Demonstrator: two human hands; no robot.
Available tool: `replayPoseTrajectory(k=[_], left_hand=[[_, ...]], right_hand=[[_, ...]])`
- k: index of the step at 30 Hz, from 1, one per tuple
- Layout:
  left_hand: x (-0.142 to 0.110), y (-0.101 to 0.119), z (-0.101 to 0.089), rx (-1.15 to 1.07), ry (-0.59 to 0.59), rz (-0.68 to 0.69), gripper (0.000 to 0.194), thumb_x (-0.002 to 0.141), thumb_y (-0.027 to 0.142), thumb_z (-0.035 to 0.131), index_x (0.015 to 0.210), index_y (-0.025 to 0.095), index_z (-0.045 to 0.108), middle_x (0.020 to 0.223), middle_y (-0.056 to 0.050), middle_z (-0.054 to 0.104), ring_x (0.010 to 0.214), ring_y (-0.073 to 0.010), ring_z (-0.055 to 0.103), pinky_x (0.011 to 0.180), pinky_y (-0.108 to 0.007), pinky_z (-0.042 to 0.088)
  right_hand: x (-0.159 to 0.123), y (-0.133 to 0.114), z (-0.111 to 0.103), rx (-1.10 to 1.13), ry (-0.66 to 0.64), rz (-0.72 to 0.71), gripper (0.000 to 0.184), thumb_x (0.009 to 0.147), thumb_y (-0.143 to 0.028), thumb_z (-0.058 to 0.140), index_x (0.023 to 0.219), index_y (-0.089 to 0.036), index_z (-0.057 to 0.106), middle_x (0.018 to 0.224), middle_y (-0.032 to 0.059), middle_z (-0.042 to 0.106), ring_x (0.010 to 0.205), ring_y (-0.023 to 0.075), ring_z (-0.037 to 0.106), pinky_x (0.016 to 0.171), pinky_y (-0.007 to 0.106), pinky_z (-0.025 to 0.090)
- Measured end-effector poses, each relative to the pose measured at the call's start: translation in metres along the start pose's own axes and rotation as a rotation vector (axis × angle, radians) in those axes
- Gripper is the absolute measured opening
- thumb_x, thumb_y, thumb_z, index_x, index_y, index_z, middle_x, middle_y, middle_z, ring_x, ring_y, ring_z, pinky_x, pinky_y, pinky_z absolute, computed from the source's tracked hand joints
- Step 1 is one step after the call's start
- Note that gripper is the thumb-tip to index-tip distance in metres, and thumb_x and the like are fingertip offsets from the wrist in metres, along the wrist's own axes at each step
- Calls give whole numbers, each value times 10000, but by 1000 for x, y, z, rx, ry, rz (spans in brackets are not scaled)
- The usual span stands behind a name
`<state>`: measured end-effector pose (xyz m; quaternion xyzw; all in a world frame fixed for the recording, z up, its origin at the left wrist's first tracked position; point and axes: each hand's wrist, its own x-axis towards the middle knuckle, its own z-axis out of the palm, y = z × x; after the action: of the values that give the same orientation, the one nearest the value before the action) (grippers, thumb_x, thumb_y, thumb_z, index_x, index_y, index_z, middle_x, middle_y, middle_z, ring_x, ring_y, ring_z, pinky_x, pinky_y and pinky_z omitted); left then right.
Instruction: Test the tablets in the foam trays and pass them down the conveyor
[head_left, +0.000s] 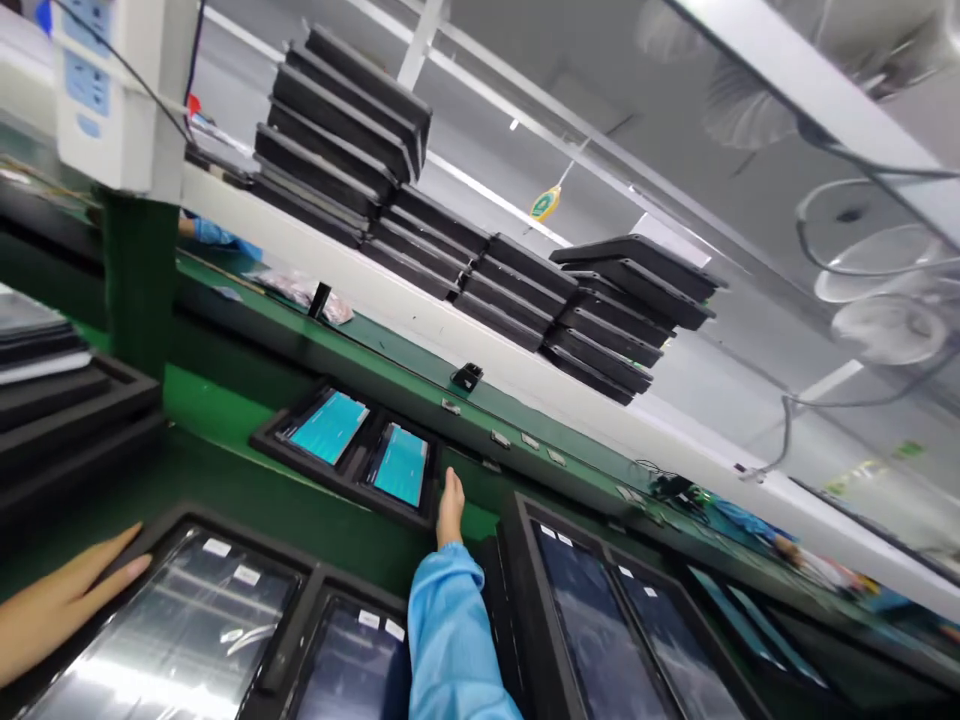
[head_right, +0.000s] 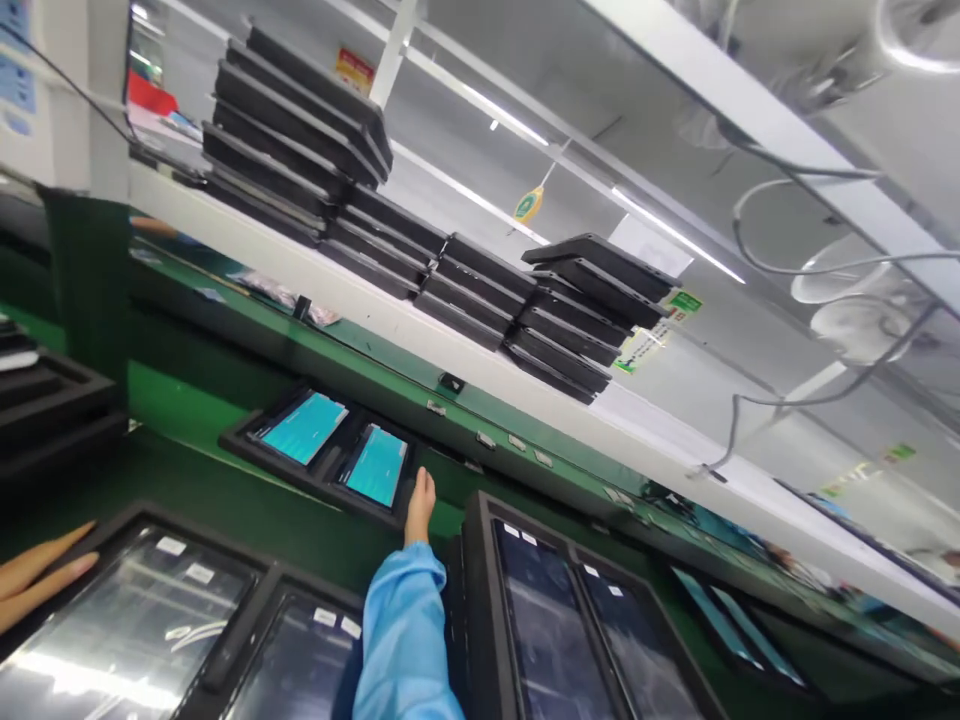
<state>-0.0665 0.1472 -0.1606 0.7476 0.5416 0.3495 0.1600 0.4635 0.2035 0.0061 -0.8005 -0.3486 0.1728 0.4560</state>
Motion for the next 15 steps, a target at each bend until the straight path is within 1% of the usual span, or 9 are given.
replayPoseTrajectory(k=[1, 2, 3, 4, 5, 7, 9, 12, 15], left_hand=[[-2, 5, -6, -26, -39, -45, 566, 975, 514, 339, 1478, 296, 479, 1394, -58, 624, 1253, -325, 599, 997, -486, 578], [-4, 11, -14, -49, -93, -68, 603, 971, 535, 366, 1518, 285, 419, 1488, -48, 544, 1336, -299, 543, 1104, -478, 494], [-7, 19, -23, -45, -130, -86, 641, 959, 562, 398, 1532, 275, 393, 1542, -37, 485, 1392, -279, 497, 1174, -473, 409], [-9, 27, -33, -15, -151, -91, 680, 941, 596, 416, 1530, 257, 402, 1563, -33, 459, 1423, -272, 468, 1209, -477, 349], [-10, 36, -42, 30, -163, -81, 714, 920, 634, 420, 1515, 240, 434, 1565, -36, 457, 1438, -277, 453, 1224, -489, 318], [-11, 52, -56, 103, -202, -62, 747, 898, 684, 396, 1500, 246, 463, 1570, -29, 451, 1456, -283, 432, 1230, -507, 309], [-9, 62, -61, 122, -250, -57, 723, 911, 684, 377, 1509, 284, 445, 1602, -22, 403, 1466, -285, 417, 1222, -514, 328], [-5, 65, -54, 103, -255, -59, 667, 942, 639, 374, 1505, 291, 451, 1634, -52, 345, 1447, -318, 437, 1184, -515, 396], [-3, 59, -44, 89, -231, -11, 651, 959, 598, 354, 1508, 263, 446, 1628, -83, 357, 1406, -351, 480, 1135, -515, 454]], right_hand=[[-7, 4, -2, -51, -18, -13, 381, 984, -386, 640, 1308, -189, 598, 1351, 101, 615, 1163, 258, 645, 979, 488, 555], [-16, 10, -4, -105, -43, -20, 369, 985, -382, 640, 1298, -190, 604, 1344, 99, 619, 1157, 254, 647, 976, 483, 557], [-26, 18, -7, -160, -75, -24, 360, 986, -377, 640, 1292, -191, 608, 1339, 98, 622, 1151, 251, 649, 972, 478, 560], [-38, 26, -10, -214, -109, -26, 355, 986, -373, 640, 1290, -193, 609, 1339, 98, 621, 1149, 249, 650, 971, 475, 561], [-50, 34, -14, -266, -143, -26, 353, 986, -370, 640, 1291, -195, 609, 1342, 98, 619, 1149, 248, 649, 970, 474, 562], [-70, 47, -20, -364, -208, -21, 355, 985, -365, 643, 1294, -195, 607, 1345, 99, 617, 1151, 248, 648, 970, 474, 563], [-79, 51, -22, -452, -261, -11, 344, 985, -362, 644, 1282, -192, 613, 1327, 96, 627, 1135, 243, 654, 959, 466, 568], [-75, 41, -16, -560, -288, 8, 322, 984, -361, 647, 1257, -192, 626, 1296, 91, 641, 1106, 233, 665, 938, 442, 576], [-61, 25, -9, -634, -250, 23, 323, 983, -362, 649, 1259, -196, 626, 1303, 97, 637, 1109, 231, 663, 939, 432, 575]])
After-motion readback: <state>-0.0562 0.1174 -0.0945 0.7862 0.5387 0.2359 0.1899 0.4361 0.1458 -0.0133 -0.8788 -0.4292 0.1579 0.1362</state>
